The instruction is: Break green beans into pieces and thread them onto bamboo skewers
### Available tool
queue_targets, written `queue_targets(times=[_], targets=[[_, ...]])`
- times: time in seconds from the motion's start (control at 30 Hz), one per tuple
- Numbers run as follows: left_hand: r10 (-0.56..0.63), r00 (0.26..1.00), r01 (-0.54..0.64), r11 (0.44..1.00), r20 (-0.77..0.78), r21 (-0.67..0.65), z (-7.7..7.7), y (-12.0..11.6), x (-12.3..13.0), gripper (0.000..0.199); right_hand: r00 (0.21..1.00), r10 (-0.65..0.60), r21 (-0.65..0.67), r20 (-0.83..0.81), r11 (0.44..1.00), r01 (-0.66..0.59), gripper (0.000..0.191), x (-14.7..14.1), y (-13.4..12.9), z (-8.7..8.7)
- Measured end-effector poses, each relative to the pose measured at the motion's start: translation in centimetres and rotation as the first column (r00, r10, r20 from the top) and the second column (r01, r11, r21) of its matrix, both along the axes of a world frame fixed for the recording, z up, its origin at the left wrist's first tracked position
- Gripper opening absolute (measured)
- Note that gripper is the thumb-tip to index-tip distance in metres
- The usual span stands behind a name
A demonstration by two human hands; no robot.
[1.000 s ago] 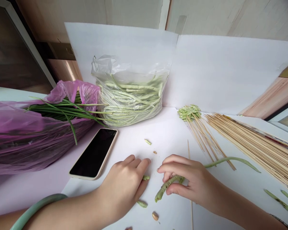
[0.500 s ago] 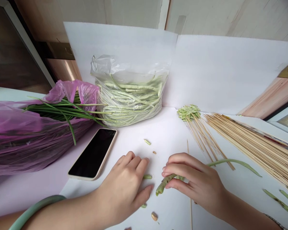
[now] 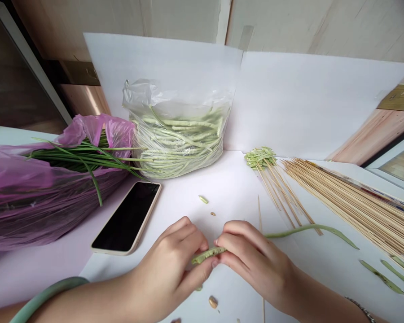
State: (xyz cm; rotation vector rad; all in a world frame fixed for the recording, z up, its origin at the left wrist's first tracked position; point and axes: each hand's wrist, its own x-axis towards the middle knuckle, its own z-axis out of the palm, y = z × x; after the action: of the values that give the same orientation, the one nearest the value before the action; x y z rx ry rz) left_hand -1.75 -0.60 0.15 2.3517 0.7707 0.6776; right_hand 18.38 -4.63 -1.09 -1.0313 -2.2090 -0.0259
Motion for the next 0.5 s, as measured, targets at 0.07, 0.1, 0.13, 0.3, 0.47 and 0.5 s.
queue_targets(times=[0.07,0.1,0.13,0.3,0.47,0.5], targets=[[0.009,1.0,-0.01,1.0,0.029,0.018,-0.1,0.0,-0.1,0.014,0.999,-0.025,-0.019,-0.021,1.0,0.024,0.014,0.2,0.3,0.2],[0.02,0.999,-0.021,0.999,0.045,0.024,-0.1,0.1,-0.1,0.015,0.999,-0.043,-0.056,-0.028,0.998,0.041,0.012,0.4,0.5,0.4],[0.034,0.998,-0.036,0.999,0.062,0.031,-0.1,0.1,-0.1,0.015,0.998,-0.059,-0.112,-0.027,0.992,0.056,0.009,0.6,0.8,0.5],[0.094,0.992,-0.097,0.995,0.088,0.031,0.2,0.1,-0.2,0.018,0.998,-0.067,-0.382,-0.001,0.922,0.062,0.01,1.4,1.5,1.2],[0.128,0.989,-0.131,0.99,0.073,0.046,0.2,0.2,-0.1,0.025,0.998,-0.053,-0.432,-0.035,0.901,0.033,0.015,1.4,1.4,1.3],[0.137,0.988,-0.141,0.988,0.065,0.064,0.2,0.3,-0.1,0.027,0.998,-0.052,-0.436,-0.04,0.899,0.03,0.016,1.3,1.4,1.3]])
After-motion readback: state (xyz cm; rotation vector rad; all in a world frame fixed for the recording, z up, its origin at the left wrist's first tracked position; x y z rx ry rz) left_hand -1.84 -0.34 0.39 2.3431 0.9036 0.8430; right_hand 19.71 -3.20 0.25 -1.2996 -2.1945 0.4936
